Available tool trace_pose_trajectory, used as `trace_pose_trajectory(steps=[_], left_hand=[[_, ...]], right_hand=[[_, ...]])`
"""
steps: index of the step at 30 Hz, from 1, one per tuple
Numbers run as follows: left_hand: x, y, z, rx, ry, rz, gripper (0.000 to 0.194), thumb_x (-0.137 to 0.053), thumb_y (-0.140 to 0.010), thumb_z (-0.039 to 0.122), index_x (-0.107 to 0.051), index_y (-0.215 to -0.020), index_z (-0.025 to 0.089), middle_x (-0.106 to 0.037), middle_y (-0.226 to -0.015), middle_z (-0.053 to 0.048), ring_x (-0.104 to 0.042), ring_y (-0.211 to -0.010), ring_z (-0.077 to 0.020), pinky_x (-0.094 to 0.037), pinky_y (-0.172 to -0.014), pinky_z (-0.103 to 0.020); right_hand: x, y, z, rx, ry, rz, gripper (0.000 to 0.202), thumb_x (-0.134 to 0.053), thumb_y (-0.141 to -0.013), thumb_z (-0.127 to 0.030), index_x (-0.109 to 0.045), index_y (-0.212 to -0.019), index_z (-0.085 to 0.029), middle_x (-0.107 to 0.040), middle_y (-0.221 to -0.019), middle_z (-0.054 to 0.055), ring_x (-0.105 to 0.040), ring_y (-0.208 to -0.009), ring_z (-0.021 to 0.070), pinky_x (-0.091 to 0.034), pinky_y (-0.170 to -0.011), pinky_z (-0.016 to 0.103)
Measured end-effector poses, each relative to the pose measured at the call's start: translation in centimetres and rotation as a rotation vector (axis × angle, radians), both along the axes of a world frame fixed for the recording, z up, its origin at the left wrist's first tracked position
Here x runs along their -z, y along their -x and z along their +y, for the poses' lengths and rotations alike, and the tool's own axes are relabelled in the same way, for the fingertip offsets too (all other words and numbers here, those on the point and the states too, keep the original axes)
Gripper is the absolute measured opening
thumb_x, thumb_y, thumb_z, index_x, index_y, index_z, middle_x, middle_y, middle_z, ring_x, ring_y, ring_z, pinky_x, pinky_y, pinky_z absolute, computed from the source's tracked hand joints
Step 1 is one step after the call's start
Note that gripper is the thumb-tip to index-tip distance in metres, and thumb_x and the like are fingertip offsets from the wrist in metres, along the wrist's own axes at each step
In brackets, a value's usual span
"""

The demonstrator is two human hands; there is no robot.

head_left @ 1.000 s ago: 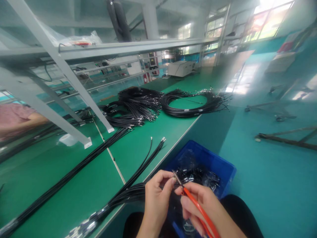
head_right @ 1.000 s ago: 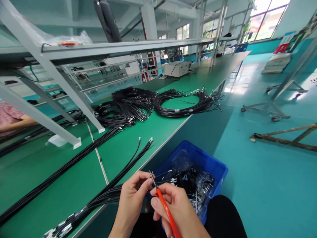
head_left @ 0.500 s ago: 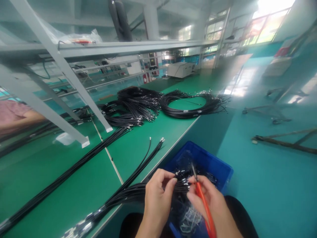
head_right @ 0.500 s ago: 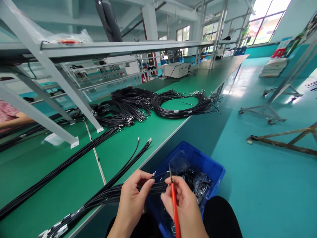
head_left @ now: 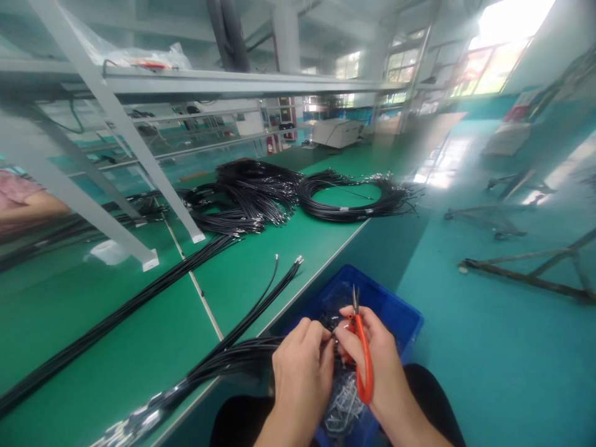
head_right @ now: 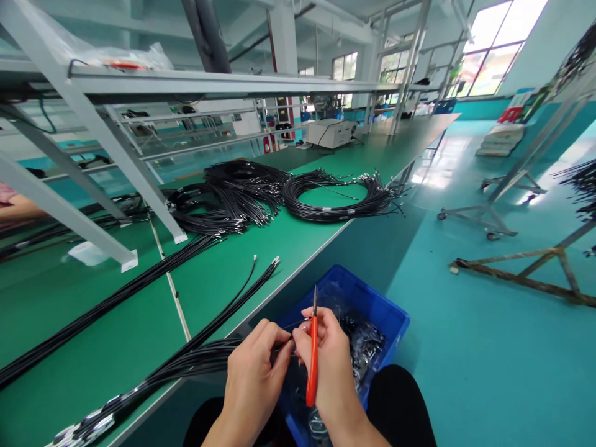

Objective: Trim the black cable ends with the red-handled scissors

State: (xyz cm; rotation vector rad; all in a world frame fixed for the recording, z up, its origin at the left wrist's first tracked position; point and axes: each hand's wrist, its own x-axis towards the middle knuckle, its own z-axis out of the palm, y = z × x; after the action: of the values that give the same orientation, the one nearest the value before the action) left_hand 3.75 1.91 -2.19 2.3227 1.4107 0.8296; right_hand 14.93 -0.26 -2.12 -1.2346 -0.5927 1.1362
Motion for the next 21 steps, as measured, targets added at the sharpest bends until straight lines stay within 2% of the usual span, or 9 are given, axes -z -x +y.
trace_pose_trajectory(steps=[5, 9, 12, 15, 18, 21], left_hand=[[-0.4, -0.1, 0.0, -0.039, 0.039, 0.026, 0.015, -0.051, -0.081, 0.018, -0.054, -0.067, 0.021, -0.057, -0.067, -0.001, -0.054, -0.058, -0.0144, -0.034, -0.051, -0.022], [-0.2, -0.2, -0.1, -0.027, 0.032, 0.030, 0.014, -0.050, -0.082, 0.018, -0.055, -0.068, 0.021, -0.056, -0.068, -0.001, -0.054, -0.059, -0.0147, -0.033, -0.052, -0.023], [0.0, -0.2, 0.0, -0.031, 0.071, -0.007, 0.013, -0.051, -0.081, 0.018, -0.055, -0.069, 0.020, -0.056, -0.069, -0.001, -0.054, -0.060, -0.0150, -0.034, -0.053, -0.023], [0.1, 0.2, 0.5, -0.055, 0.162, -0.133, 0.012, -0.053, -0.080, 0.018, -0.056, -0.069, 0.020, -0.056, -0.068, 0.000, -0.053, -0.060, -0.0144, -0.036, -0.055, -0.023], [-0.2, 0.9, 1.2, -0.034, 0.283, -0.325, 0.009, -0.056, -0.079, 0.019, -0.058, -0.069, 0.019, -0.057, -0.067, 0.002, -0.053, -0.061, -0.0136, -0.038, -0.058, -0.022], [-0.7, 1.7, 2.0, 0.006, 0.417, -0.500, 0.008, -0.060, -0.076, 0.021, -0.060, -0.069, 0.017, -0.056, -0.065, 0.002, -0.050, -0.061, -0.0129, -0.037, -0.057, -0.022]], right_hand=[[0.1, -0.1, -0.2, -0.023, -0.027, -0.025, 0.033, -0.068, -0.069, -0.024, -0.047, -0.095, -0.021, -0.058, -0.073, -0.002, -0.061, -0.061, 0.0160, -0.050, -0.055, 0.026], [0.3, -0.1, -0.2, 0.036, -0.019, -0.250, 0.026, -0.062, -0.072, -0.022, -0.049, -0.094, -0.019, -0.061, -0.080, 0.003, -0.062, -0.071, 0.0191, -0.052, -0.067, 0.032], [1.1, 0.1, -0.3, 0.058, -0.018, -0.403, 0.024, -0.059, -0.075, -0.023, -0.050, -0.097, -0.019, -0.062, -0.091, 0.008, -0.062, -0.078, 0.0213, -0.051, -0.072, 0.035], [2.0, 0.2, -0.8, 0.043, -0.030, -0.435, 0.026, -0.059, -0.075, -0.026, -0.051, -0.099, -0.019, -0.063, -0.093, 0.009, -0.062, -0.078, 0.0218, -0.051, -0.074, 0.036], [2.4, -0.7, -1.4, -0.085, -0.083, -0.338, 0.032, -0.067, -0.068, -0.022, -0.055, -0.098, -0.019, -0.065, -0.082, 0.005, -0.062, -0.073, 0.0188, -0.049, -0.071, 0.032], [1.8, -2.4, -1.9, -0.421, -0.082, -0.049, 0.031, -0.070, -0.066, -0.026, -0.059, -0.093, -0.017, -0.066, -0.070, 0.003, -0.053, -0.051, 0.0107, -0.042, -0.049, 0.023]])
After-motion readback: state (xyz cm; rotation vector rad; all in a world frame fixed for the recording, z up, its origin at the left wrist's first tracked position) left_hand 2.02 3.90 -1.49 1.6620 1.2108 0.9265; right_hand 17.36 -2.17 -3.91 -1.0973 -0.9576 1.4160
